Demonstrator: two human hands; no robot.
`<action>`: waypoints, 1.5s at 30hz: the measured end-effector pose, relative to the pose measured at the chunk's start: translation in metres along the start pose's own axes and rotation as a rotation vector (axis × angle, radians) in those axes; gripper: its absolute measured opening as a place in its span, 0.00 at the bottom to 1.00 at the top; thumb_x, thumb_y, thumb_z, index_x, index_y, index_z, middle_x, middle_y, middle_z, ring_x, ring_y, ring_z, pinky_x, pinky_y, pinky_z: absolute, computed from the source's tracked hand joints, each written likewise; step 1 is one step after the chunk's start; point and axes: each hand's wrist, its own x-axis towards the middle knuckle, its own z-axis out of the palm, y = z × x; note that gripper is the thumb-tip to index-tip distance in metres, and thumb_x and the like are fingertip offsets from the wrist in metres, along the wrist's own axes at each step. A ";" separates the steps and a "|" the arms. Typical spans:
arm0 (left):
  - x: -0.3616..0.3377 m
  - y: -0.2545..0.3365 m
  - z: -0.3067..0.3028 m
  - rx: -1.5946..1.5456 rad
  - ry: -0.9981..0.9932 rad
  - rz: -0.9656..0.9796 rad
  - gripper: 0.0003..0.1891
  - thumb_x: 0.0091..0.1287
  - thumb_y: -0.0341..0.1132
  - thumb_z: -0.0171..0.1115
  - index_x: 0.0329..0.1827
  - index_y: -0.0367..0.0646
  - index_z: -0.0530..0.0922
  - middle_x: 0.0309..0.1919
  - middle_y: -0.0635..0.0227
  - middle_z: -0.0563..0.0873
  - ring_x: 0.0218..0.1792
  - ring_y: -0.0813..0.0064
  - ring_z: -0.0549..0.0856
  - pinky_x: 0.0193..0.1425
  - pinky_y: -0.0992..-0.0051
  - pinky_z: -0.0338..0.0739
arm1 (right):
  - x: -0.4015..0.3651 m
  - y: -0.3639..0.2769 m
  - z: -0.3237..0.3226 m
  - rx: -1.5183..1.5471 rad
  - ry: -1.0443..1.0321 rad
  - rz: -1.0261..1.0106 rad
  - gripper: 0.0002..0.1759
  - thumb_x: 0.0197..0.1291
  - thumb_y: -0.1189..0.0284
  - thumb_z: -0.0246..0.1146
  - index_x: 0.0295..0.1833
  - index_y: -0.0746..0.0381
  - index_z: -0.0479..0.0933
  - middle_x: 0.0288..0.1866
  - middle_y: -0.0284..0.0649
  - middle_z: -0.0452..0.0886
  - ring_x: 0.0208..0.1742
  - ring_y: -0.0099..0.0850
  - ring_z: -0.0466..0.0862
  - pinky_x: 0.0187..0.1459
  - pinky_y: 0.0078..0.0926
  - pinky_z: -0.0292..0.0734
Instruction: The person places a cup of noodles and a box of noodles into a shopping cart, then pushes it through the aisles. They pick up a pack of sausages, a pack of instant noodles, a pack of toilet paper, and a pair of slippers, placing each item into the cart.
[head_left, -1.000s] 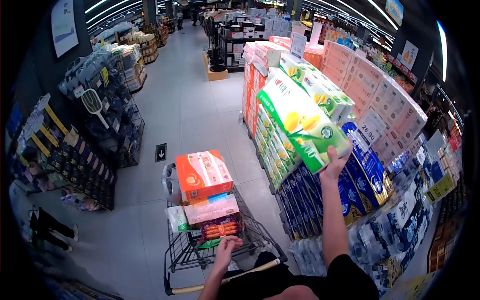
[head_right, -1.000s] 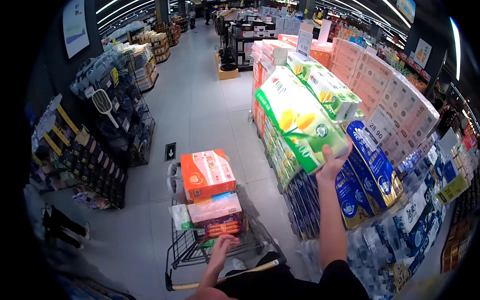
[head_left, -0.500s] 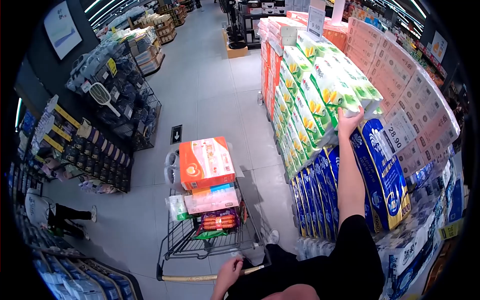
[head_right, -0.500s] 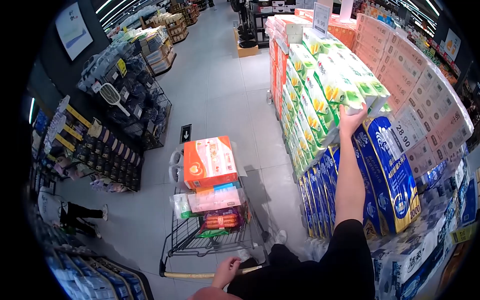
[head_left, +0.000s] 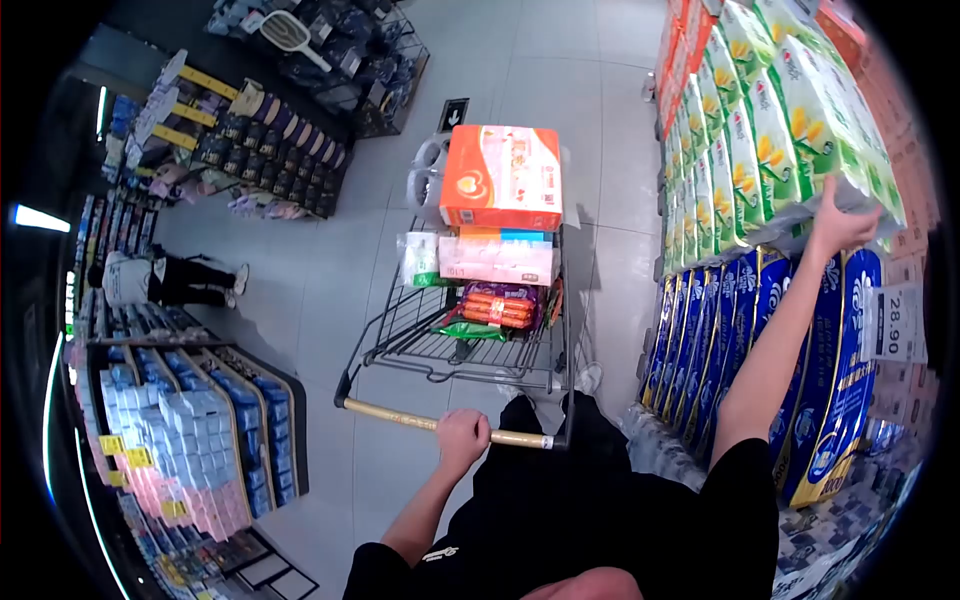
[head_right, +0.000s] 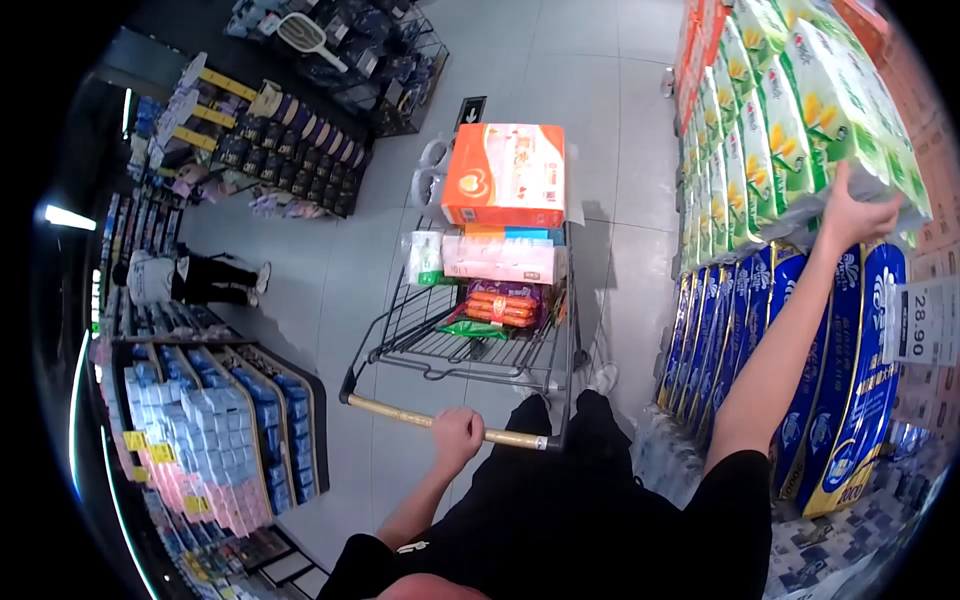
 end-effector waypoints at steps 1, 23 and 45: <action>0.003 0.002 0.001 0.019 0.025 -0.018 0.09 0.58 0.33 0.63 0.21 0.45 0.75 0.20 0.66 0.79 0.26 0.60 0.81 0.37 0.61 0.74 | -0.014 -0.025 -0.025 0.135 0.002 0.016 0.45 0.53 0.56 0.77 0.68 0.70 0.66 0.66 0.57 0.69 0.65 0.49 0.70 0.66 0.44 0.67; 0.024 -0.036 -0.025 -0.615 -0.173 0.448 0.11 0.61 0.34 0.67 0.44 0.43 0.80 0.42 0.65 0.84 0.48 0.60 0.83 0.54 0.63 0.76 | -0.404 -0.242 -0.291 0.438 -1.812 -0.580 0.21 0.57 0.62 0.68 0.53 0.62 0.80 0.45 0.46 0.86 0.48 0.41 0.85 0.58 0.41 0.68; 0.063 -0.115 -0.058 -0.415 0.171 0.128 0.05 0.60 0.32 0.66 0.28 0.45 0.79 0.25 0.67 0.82 0.30 0.64 0.84 0.34 0.65 0.79 | -0.484 -0.529 -0.007 0.302 -1.687 -0.403 0.37 0.63 0.47 0.60 0.70 0.58 0.68 0.60 0.56 0.82 0.62 0.52 0.81 0.61 0.49 0.75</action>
